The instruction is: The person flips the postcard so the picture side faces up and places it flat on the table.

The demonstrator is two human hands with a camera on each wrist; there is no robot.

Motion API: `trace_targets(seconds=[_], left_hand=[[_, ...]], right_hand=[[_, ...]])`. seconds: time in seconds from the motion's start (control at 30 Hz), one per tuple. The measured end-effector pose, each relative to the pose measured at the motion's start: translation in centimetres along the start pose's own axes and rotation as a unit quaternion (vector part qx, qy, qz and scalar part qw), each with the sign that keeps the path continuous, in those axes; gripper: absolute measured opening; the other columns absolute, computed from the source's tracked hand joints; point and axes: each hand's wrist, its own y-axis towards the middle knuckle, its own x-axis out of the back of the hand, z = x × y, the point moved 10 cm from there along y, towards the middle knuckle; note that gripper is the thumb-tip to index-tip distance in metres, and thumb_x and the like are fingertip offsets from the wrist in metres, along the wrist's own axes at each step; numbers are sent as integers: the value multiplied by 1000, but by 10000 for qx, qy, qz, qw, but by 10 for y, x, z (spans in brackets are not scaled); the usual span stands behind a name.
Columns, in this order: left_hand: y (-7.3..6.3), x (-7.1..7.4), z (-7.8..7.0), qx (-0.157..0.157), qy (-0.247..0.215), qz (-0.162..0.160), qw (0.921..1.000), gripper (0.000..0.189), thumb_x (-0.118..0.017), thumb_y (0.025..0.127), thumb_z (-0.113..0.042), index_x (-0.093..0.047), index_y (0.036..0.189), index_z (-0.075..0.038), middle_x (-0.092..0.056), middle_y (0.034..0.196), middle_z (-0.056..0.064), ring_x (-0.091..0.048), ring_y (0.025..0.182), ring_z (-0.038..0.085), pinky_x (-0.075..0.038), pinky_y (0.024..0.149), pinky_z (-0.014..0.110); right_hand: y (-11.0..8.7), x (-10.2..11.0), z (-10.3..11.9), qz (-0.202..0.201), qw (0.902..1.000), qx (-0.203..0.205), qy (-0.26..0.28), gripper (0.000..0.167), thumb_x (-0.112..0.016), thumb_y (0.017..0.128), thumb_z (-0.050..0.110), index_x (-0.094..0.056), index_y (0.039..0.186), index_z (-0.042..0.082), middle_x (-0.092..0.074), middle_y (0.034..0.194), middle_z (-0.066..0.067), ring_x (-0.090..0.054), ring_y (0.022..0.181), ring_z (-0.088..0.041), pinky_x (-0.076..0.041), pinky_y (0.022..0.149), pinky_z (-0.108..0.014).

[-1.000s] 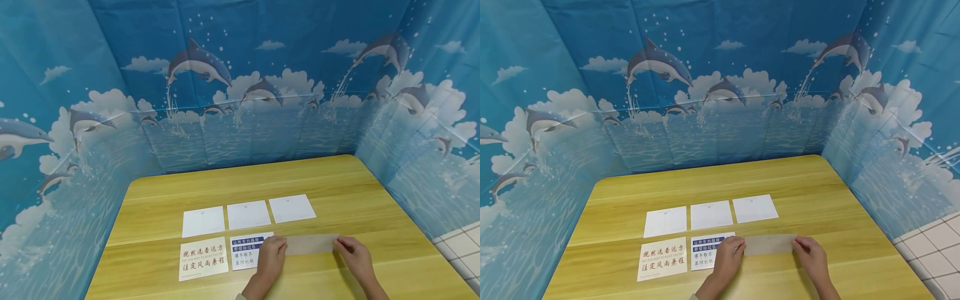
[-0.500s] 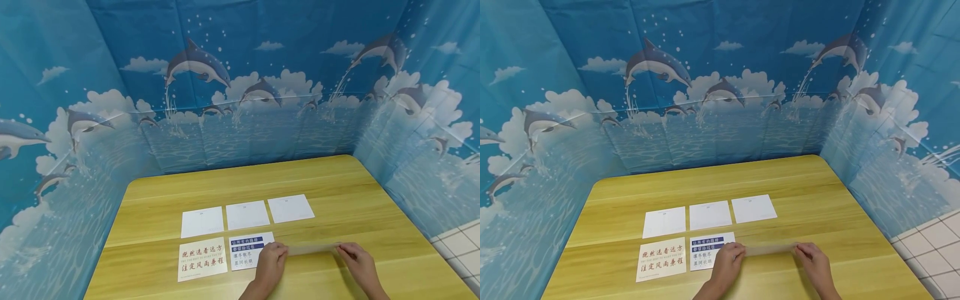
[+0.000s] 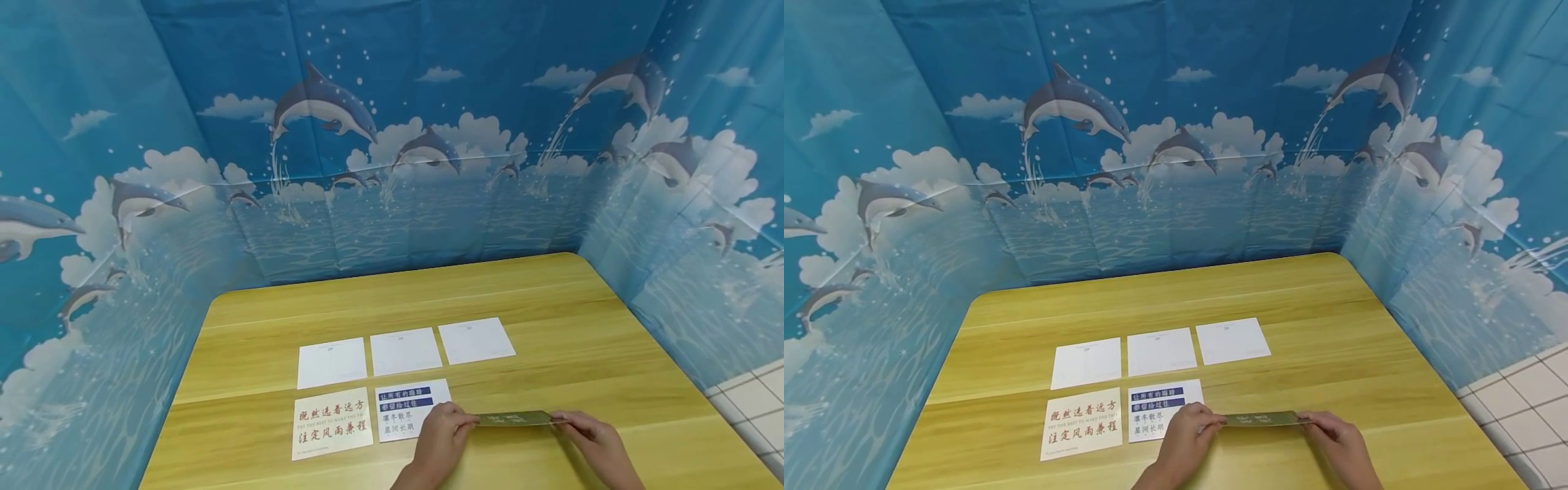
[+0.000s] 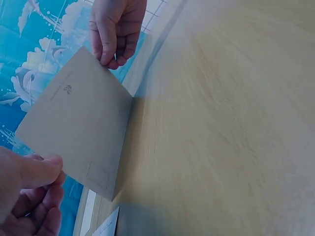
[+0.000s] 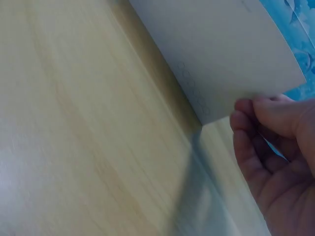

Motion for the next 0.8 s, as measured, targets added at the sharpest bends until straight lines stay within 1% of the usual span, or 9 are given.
trace_targets(seconds=[0.13,0.27,0.33,0.4,0.47,0.53,0.67,0.73,0.8], left_hand=[[-2,-4,5,152,-258,276,9992,9,-71,76,-10,-75,84,-14,-61,75,-11,-52,72,-2,-38,65,10],[-4,-11,11,374,-669,621,9951,11,-71,77,-7,-75,86,-12,-63,75,-10,-52,71,-4,-39,64,9],[-5,-13,12,465,-787,734,9931,12,-71,77,-6,-75,87,-11,-63,75,-10,-52,71,-5,-39,62,8],[-6,-14,14,538,-834,797,9919,12,-71,76,-5,-75,86,-11,-63,75,-10,-51,70,-5,-39,61,8],[-6,-16,15,590,-834,842,9912,13,-71,76,-5,-76,86,-11,-64,75,-9,-52,71,-5,-39,61,8],[-6,-18,16,655,-831,906,9902,12,-71,76,-5,-75,86,-11,-64,76,-9,-52,71,-4,-39,62,8],[-7,-24,22,904,-908,1043,9863,12,-70,77,-4,-75,87,-10,-66,78,-8,-54,75,-3,-41,65,10],[-7,-25,25,1063,-1027,1022,9837,12,-70,77,-3,-75,87,-9,-66,79,-7,-54,75,-3,-42,65,11],[-5,-24,27,1112,-1066,899,9840,12,-70,77,-2,-75,85,-8,-66,78,-6,-54,75,-2,-42,64,11]], right_hand=[[0,-3,-13,515,9978,-419,-17,19,-56,86,-5,-62,104,-11,-65,95,7,-59,84,-1,-52,65,-23],[0,-7,-26,1218,9888,-848,139,25,-56,89,2,-60,110,-12,-62,102,14,-52,91,8,-50,69,-21],[-1,-9,-33,1513,9811,-1169,296,29,-55,90,5,-57,113,-13,-62,105,10,-51,92,10,-49,72,-20],[-3,-11,-38,1715,9742,-1399,433,32,-55,91,8,-56,115,-14,-63,108,-3,-52,91,9,-49,74,-22],[-3,-11,-40,1801,9701,-1555,475,34,-56,91,9,-55,115,-14,-61,110,-15,-53,90,8,-50,74,-24],[-1,-12,-40,1805,9699,-1580,412,34,-56,90,10,-56,115,-14,-58,110,-24,-55,89,5,-50,73,-25],[1,-13,-43,1710,9718,-1612,205,31,-57,89,8,-58,114,-11,-58,109,-25,-55,87,3,-51,72,-25],[3,-14,-44,1690,9723,-1605,159,31,-58,89,8,-59,113,-11,-58,110,-25,-55,88,4,-51,72,-25],[4,-15,-44,1704,9736,-1518,85,31,-58,89,8,-59,114,-11,-58,110,-25,-54,88,4,-51,72,-24]])
